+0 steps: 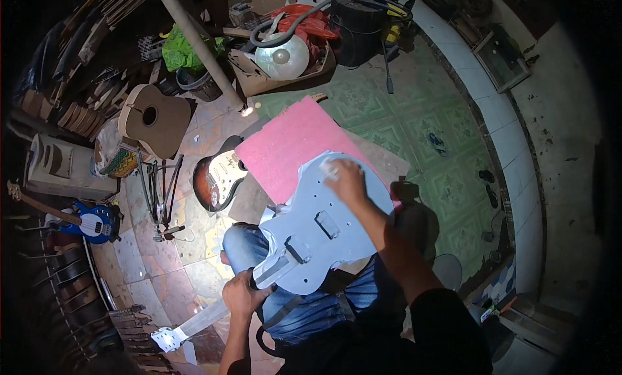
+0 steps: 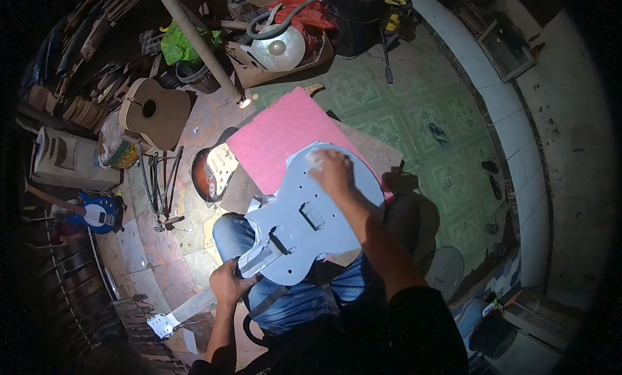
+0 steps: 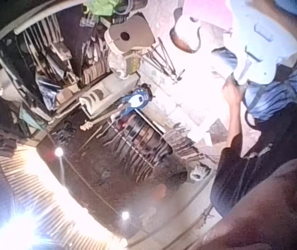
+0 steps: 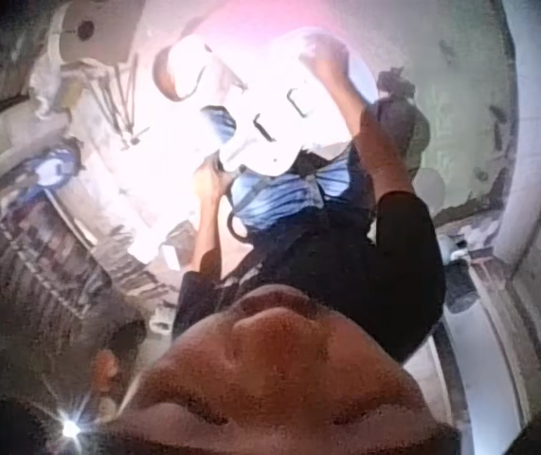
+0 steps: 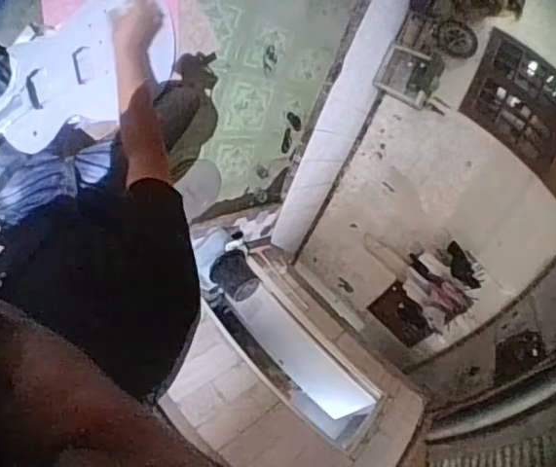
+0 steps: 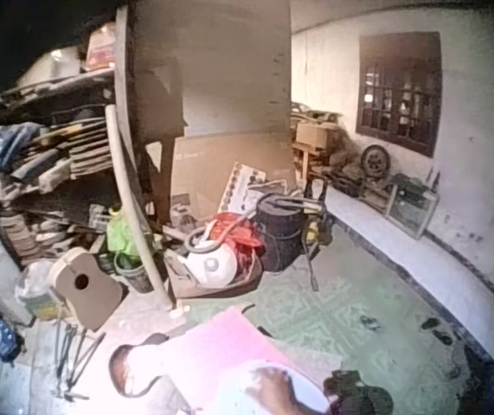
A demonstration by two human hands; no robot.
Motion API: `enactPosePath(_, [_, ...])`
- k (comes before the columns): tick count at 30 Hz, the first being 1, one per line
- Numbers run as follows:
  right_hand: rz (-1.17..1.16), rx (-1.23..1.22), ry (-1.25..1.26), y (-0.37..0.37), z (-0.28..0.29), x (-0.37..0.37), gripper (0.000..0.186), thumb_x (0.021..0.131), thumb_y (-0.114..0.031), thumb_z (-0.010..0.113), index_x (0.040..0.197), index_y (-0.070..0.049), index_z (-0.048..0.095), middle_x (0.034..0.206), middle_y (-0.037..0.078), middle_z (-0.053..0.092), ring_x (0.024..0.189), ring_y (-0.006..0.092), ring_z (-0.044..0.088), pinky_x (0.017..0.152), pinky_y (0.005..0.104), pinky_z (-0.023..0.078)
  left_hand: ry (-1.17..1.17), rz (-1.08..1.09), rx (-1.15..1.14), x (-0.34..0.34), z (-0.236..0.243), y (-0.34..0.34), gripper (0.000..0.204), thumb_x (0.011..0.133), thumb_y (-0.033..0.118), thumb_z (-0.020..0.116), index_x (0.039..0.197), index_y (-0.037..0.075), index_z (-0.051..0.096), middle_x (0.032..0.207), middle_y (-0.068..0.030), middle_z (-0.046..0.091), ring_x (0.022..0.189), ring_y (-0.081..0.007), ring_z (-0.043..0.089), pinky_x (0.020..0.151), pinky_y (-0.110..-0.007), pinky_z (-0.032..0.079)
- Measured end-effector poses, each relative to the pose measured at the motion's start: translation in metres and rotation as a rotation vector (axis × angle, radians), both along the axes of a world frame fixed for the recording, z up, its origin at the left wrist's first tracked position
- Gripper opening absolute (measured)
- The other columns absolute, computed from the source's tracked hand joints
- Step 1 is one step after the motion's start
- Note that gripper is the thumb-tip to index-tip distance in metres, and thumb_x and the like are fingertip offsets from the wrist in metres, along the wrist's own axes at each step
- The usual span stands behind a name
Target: The person sands the surface of a light blue electric guitar body using a piece of sandpaper. They work across different sections of the body, including the area around the pickup cavities and the neck joint, while holding the instrument steady with their other hand.
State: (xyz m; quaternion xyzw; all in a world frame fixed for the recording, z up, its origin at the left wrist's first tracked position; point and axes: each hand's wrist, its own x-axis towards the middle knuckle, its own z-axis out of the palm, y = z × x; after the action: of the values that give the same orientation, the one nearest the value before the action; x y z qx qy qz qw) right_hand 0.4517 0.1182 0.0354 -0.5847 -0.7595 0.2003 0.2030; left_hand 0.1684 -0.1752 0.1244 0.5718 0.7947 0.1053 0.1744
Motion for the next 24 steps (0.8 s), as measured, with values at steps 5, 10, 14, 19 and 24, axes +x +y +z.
enactPosePath(5, [0.072, 0.039, -0.042, -0.030, 0.008, -0.029, 0.054, 0.079, -0.025, 0.086, 0.129, -0.016, 0.068, 0.128, 0.014, 0.067, 0.122, 0.0373, 0.060, 0.103, 0.0525, 0.044, -0.013, 0.004, 0.006, -0.002, -0.002, -0.003, 0.055, 0.054, 0.048, 0.095, 0.083, 0.007, 0.073, 0.073, -0.0120, 0.070, 0.066, -0.0343, 0.070, 0.063, -0.043, 0.055])
enactPosePath(10, [0.402, 0.048, 0.062, -0.074, 0.028, -0.030, 0.055, 0.080, -0.029, 0.086, 0.131, -0.019, 0.069, 0.129, 0.010, 0.067, 0.122, 0.0327, 0.060, 0.103, 0.0494, 0.046, -0.002, -0.003, -0.047, -0.003, 0.003, -0.003, 0.056, 0.055, 0.050, 0.094, 0.085, 0.007, 0.074, 0.073, -0.0117, 0.070, 0.068, -0.0339, 0.071, 0.064, -0.043, 0.055])
enactPosePath(14, [-0.150, -0.010, 0.004, 0.008, -0.013, 0.014, 0.055, 0.078, -0.026, 0.088, 0.129, -0.018, 0.070, 0.130, 0.010, 0.067, 0.121, 0.0349, 0.060, 0.103, 0.0516, 0.045, 0.025, -0.033, 0.007, 0.000, -0.003, -0.001, 0.056, 0.056, 0.051, 0.094, 0.086, 0.008, 0.074, 0.072, -0.0111, 0.070, 0.067, -0.0329, 0.071, 0.064, -0.043, 0.056])
enactPosePath(19, [0.114, 0.025, -0.025, -0.052, 0.007, -0.020, 0.055, 0.078, -0.028, 0.087, 0.130, -0.022, 0.070, 0.132, 0.008, 0.065, 0.124, 0.0339, 0.058, 0.106, 0.0510, 0.043, 0.020, -0.002, -0.031, -0.004, -0.003, -0.005, 0.057, 0.056, 0.052, 0.094, 0.084, 0.008, 0.073, 0.071, -0.0113, 0.070, 0.067, -0.0326, 0.072, 0.065, -0.043, 0.056])
enactPosePath(24, [0.267, 0.083, 0.045, -0.054, 0.006, -0.001, 0.055, 0.077, -0.029, 0.087, 0.129, -0.019, 0.071, 0.133, 0.007, 0.064, 0.126, 0.0315, 0.058, 0.106, 0.0502, 0.043, 0.016, 0.006, -0.020, -0.003, -0.002, -0.009, 0.054, 0.056, 0.049, 0.094, 0.083, 0.008, 0.071, 0.075, -0.0124, 0.070, 0.069, -0.0356, 0.070, 0.064, -0.044, 0.055])
